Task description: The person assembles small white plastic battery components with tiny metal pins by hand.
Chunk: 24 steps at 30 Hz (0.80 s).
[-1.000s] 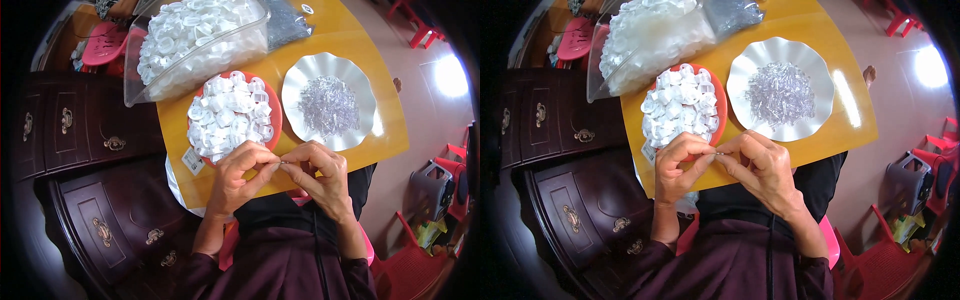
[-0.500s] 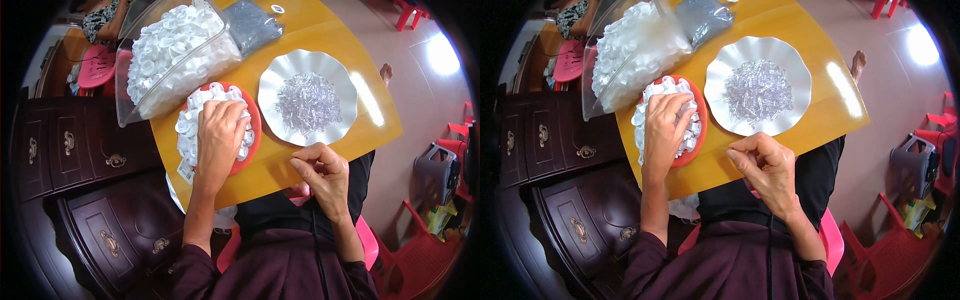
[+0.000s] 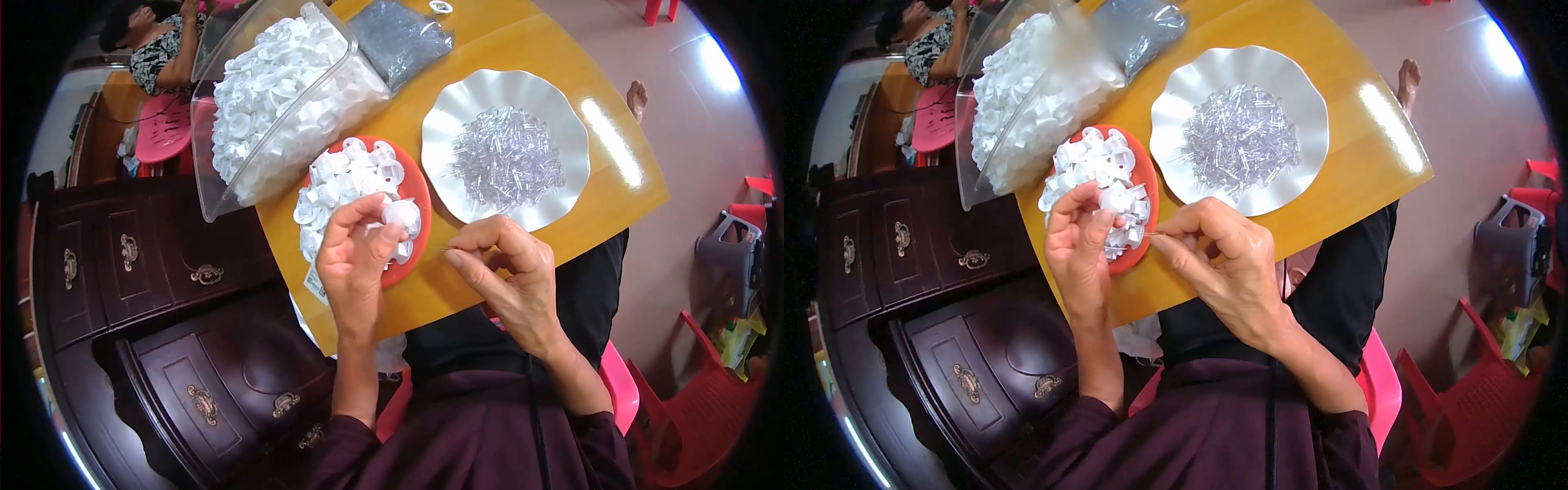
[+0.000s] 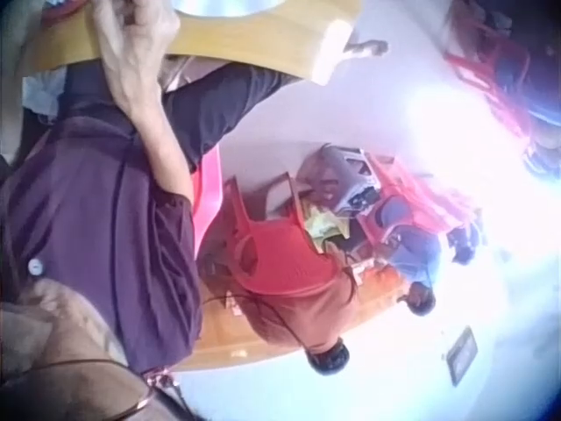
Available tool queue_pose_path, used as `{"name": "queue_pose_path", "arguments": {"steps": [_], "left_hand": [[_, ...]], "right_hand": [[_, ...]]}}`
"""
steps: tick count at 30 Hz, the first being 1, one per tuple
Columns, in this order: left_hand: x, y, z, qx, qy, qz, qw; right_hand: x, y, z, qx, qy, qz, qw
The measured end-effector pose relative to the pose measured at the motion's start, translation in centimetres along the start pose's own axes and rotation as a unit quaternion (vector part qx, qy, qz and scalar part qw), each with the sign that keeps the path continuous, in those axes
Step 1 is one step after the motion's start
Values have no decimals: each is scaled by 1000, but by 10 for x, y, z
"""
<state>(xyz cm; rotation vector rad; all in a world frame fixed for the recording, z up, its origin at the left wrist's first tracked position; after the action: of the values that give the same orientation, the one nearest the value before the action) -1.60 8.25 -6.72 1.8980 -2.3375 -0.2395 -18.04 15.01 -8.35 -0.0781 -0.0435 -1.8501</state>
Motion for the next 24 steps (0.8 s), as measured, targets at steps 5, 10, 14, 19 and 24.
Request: {"name": "queue_pose_path", "arguments": {"steps": [5,10,14,19,24], "left_hand": [[-15,8,9,-95,-30,-57,993],[-17,9,13,-126,-42,-49,990],[-19,12,12,-97,-48,-43,993],[-20,8,16,-100,-50,-25,993],[-20,8,15,-90,-51,-30,994]], "right_hand": [[4,18,-1,83,1,-2,997],[4,24,-4,126,17,-18,992],[4,23,-4,107,18,-20,994],[5,21,-7,100,23,-15,995],[7,20,-5,93,17,-16,995]]}}
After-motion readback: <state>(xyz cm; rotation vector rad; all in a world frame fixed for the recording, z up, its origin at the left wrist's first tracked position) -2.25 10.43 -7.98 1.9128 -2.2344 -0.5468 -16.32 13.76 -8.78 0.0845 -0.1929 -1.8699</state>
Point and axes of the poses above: each hand's wrist, its own x-axis towards the middle knuckle, its own y-axis out of the palm, z = x × y, the point moved 1 cm from there along x, towards the middle knuckle, and after that the axes turned 5 degrees about -x, right-handed, at the moved point
